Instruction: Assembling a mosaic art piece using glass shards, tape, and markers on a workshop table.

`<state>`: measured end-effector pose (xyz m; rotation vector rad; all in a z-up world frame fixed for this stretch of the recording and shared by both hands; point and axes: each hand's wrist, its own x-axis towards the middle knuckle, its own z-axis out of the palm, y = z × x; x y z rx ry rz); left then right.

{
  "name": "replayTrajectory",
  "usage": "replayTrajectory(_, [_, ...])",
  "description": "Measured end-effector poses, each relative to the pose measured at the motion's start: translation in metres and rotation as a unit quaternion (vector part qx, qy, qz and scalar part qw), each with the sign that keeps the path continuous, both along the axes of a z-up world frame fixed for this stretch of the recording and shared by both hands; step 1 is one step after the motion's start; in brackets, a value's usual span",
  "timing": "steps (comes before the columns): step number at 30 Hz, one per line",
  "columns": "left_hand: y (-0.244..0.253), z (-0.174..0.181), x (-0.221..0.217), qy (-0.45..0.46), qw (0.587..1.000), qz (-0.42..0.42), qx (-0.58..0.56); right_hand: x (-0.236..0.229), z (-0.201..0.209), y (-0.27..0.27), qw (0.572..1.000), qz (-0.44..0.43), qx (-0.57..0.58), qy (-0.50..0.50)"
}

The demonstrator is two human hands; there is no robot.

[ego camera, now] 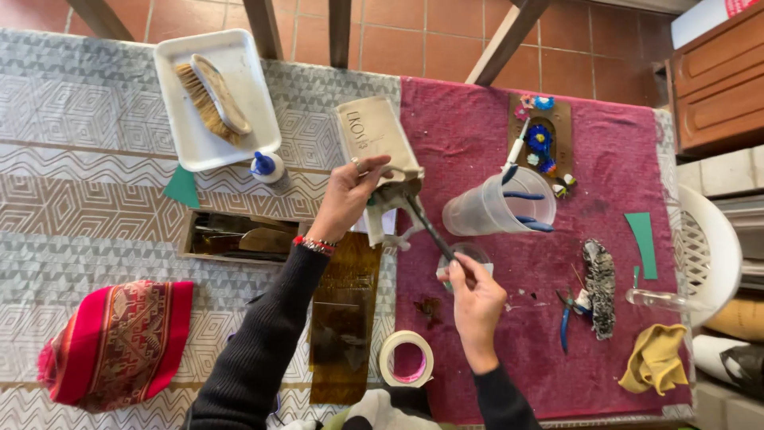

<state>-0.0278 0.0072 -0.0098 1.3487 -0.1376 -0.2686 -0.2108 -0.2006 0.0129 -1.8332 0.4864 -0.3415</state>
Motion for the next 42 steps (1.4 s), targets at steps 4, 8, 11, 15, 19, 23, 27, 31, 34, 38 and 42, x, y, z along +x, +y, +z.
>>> replayTrajectory(4, [0.004,-0.041,-0.039,-0.058,0.991,-0.012,0.118,-0.067,-0.006,-0.031,0.985,-0.027,0.171,-0.007])
replayTrajectory(8, [-0.019,-0.025,-0.092,-0.162,0.957,0.004,0.241,-0.101,0.011,-0.035,0.97,-0.069,0.232,-0.001])
replayTrajectory(11, [-0.045,0.014,-0.144,-0.275,0.913,0.072,0.293,-0.117,0.019,-0.03,0.956,-0.089,0.278,-0.003])
replayTrajectory(15, [-0.08,0.044,-0.205,-0.152,0.981,-0.063,0.101,-0.134,0.022,-0.025,0.948,-0.112,0.299,0.005])
replayTrajectory(19, [-0.101,0.064,-0.225,-0.045,0.991,-0.123,0.033,-0.138,0.022,-0.024,0.949,-0.094,0.301,0.01])
replayTrajectory(23, [-0.108,0.052,-0.237,0.11,0.977,-0.117,-0.143,-0.157,0.021,-0.029,0.959,-0.07,0.275,0.019])
replayTrajectory(27, [-0.109,0.057,-0.235,0.125,0.968,-0.117,-0.184,-0.151,0.031,-0.029,0.977,0.022,0.211,0.011])
replayTrajectory(31, [-0.11,0.051,-0.251,0.205,0.941,-0.128,-0.236,-0.139,0.058,-0.016,0.976,0.05,0.21,0.018])
replayTrajectory(34, [-0.114,0.044,-0.267,0.227,0.941,-0.116,-0.223,-0.155,0.014,-0.026,0.983,0.06,0.176,0.008])
replayTrajectory(38, [-0.107,0.025,-0.292,0.189,0.973,-0.064,-0.114,-0.168,0.002,-0.027,0.97,0.153,0.188,0.033])
replayTrajectory(42, [-0.109,0.004,-0.307,0.228,0.965,-0.065,-0.112,-0.176,-0.008,-0.025,0.964,0.17,0.165,0.119])
